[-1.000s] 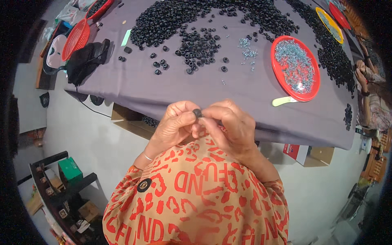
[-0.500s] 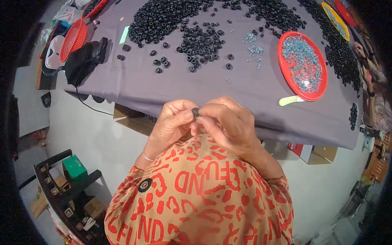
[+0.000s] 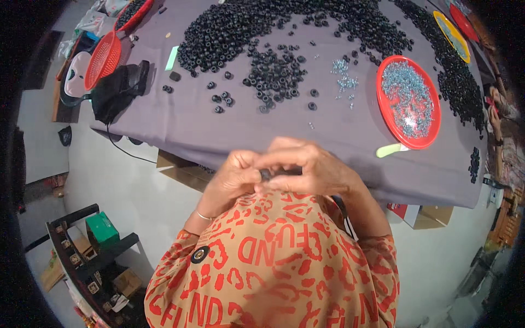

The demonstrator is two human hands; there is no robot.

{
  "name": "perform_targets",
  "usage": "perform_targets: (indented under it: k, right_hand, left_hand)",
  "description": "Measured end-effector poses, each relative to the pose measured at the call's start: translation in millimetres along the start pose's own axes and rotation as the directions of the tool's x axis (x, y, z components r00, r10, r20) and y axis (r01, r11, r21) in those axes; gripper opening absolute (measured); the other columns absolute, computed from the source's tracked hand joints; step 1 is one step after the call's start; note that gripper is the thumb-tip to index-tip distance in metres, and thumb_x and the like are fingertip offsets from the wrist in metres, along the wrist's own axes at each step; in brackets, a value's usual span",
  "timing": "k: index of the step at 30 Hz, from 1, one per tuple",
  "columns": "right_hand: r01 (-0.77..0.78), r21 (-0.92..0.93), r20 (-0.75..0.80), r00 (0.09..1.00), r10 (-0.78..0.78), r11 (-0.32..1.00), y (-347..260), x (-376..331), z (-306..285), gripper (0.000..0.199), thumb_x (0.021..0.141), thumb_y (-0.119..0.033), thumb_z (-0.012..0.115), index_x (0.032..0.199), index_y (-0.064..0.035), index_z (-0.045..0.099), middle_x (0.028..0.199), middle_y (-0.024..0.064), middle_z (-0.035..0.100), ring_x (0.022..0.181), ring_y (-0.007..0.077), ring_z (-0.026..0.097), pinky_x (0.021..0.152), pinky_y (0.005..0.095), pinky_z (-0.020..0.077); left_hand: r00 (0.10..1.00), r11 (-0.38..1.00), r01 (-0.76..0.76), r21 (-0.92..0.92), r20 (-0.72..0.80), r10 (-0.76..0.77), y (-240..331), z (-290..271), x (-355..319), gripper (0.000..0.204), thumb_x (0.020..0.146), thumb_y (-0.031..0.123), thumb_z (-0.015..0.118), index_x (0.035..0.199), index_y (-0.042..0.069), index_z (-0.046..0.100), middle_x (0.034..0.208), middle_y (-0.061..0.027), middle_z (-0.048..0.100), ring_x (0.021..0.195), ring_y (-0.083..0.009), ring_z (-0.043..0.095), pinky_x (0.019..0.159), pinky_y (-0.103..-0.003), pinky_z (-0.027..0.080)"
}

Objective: The person repeatedly assembles small components by picking up rubber pieces and small metal pins by hand and inserting the pins into the rubber pieces.

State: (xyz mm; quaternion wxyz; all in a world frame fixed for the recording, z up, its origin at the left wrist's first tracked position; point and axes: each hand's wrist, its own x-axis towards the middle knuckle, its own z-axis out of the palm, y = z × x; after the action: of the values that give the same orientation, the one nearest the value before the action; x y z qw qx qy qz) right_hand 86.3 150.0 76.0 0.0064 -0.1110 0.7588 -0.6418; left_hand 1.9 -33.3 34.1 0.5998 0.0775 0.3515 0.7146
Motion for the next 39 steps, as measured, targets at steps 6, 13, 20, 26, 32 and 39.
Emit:
perform_targets:
  k: [6, 13, 20, 26, 32, 39]
  right_hand:
    - [-0.067, -0.147, -0.039, 0.997, 0.062, 0.987, -5, -10, 1, 0.031, 0.066, 0.001, 0.073, 0.095, -0.0010, 0.065, 0.071, 0.0036, 0.056, 0.060, 0.0104, 0.052, 0.053, 0.0231, 0.0426]
    - [-0.041, -0.216, -0.079, 0.997, 0.024, 0.976, -5, -13, 11, 0.029, 0.063, 0.000, 0.075, 0.089, -0.0045, 0.062, 0.069, 0.0030, 0.055, 0.055, 0.0088, 0.052, 0.048, 0.0226, 0.0411]
    - [0.025, -0.154, -0.078, 0.996, -0.037, 0.988, 5, -12, 19, 0.025, 0.063, 0.001, 0.073, 0.085, -0.0028, 0.061, 0.066, 0.0039, 0.054, 0.051, 0.0099, 0.049, 0.046, 0.0236, 0.0381]
    - [0.013, -0.094, -0.090, 0.996, -0.022, 0.996, 8, -15, 25, 0.017, 0.067, 0.000, 0.067, 0.082, -0.0022, 0.059, 0.063, 0.0033, 0.048, 0.050, 0.0127, 0.047, 0.045, 0.0276, 0.0371]
    - [-0.007, -0.085, -0.141, 0.990, -0.005, 0.996, 22, -10, 29, 0.016, 0.069, -0.001, 0.069, 0.081, -0.0017, 0.059, 0.066, 0.0029, 0.052, 0.052, 0.0107, 0.047, 0.046, 0.0250, 0.0363]
    - [-0.194, -0.267, -0.601, 0.799, -0.006, 0.944, 46, -12, 15, 0.011, 0.076, 0.000, 0.063, 0.086, -0.0005, 0.059, 0.075, 0.0051, 0.053, 0.063, 0.0110, 0.049, 0.056, 0.0231, 0.0416]
  left_hand:
    - [0.991, 0.988, 0.132, -0.081, 0.032, -0.130, -6, 6, 3, 0.016, 0.083, 0.006, 0.058, 0.091, -0.008, 0.061, 0.079, -0.0130, 0.064, 0.057, -0.0133, 0.064, 0.051, -0.021, 0.053]
    - [0.981, 0.970, 0.153, -0.187, 0.146, -0.126, -10, 0, 1, 0.022, 0.082, 0.012, 0.065, 0.090, -0.008, 0.060, 0.079, -0.0139, 0.064, 0.059, -0.0157, 0.064, 0.055, -0.026, 0.055]
    - [0.977, 0.962, 0.174, -0.212, 0.162, -0.141, -15, -3, -3, 0.026, 0.081, 0.015, 0.066, 0.092, -0.009, 0.060, 0.077, -0.0118, 0.063, 0.058, -0.0141, 0.063, 0.054, -0.024, 0.054]
    - [0.974, 0.950, 0.220, -0.223, 0.104, -0.202, -19, -1, -10, 0.027, 0.080, 0.013, 0.066, 0.095, -0.008, 0.059, 0.072, -0.0091, 0.062, 0.055, -0.0102, 0.060, 0.048, -0.019, 0.049]
    - [0.980, 0.953, 0.199, -0.228, 0.053, -0.192, -18, 1, -10, 0.020, 0.080, 0.013, 0.064, 0.092, -0.002, 0.061, 0.062, -0.0052, 0.057, 0.050, -0.0074, 0.053, 0.045, -0.017, 0.042]
    - [0.756, 0.740, -0.179, 0.648, -0.390, 0.525, 30, -22, 6, 0.010, 0.082, 0.008, 0.063, 0.084, 0.000, 0.059, 0.069, -0.0033, 0.060, 0.057, -0.0074, 0.055, 0.050, -0.020, 0.045]
